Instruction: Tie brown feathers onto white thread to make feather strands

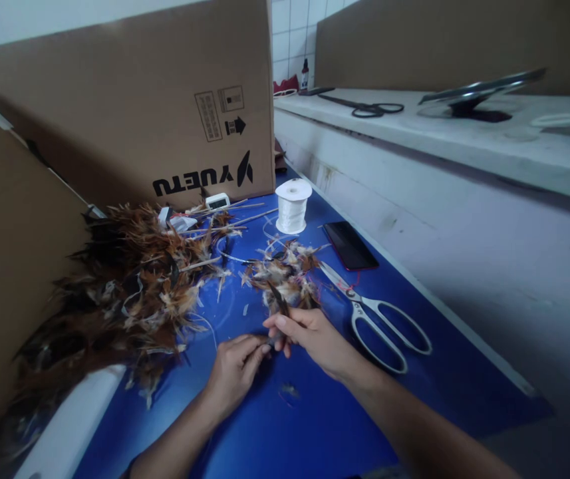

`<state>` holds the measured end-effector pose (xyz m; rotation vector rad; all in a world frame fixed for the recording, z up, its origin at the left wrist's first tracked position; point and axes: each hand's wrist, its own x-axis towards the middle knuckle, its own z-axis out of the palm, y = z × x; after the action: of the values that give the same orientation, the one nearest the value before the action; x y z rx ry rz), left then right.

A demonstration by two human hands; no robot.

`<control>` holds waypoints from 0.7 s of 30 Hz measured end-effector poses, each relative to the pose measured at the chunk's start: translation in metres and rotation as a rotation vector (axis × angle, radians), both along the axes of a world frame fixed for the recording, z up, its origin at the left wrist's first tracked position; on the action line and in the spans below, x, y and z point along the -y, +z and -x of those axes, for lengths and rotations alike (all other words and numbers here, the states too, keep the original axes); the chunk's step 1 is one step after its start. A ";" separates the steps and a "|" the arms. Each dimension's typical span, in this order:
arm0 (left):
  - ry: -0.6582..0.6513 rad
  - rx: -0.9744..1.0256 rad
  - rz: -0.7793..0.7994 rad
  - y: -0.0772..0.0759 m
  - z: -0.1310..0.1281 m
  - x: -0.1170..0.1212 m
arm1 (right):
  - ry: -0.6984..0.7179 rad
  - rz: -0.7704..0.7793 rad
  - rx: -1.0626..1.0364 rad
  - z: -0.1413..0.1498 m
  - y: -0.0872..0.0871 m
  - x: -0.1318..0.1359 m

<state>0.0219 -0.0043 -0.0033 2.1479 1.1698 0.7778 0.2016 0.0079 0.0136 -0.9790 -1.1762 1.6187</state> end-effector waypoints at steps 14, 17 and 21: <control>0.253 0.345 0.198 -0.005 0.006 -0.009 | -0.384 -0.261 0.290 -0.026 0.007 -0.014; 0.302 0.425 0.243 -0.002 0.005 -0.011 | -0.561 -0.406 0.472 -0.034 0.002 -0.019; 0.324 0.486 0.281 0.000 0.005 -0.013 | -0.624 -0.566 0.681 -0.036 -0.006 -0.023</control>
<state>0.0169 0.0088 -0.0030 1.4482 1.2796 1.1237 0.2377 0.0308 0.0074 -1.3668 -1.4536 0.4123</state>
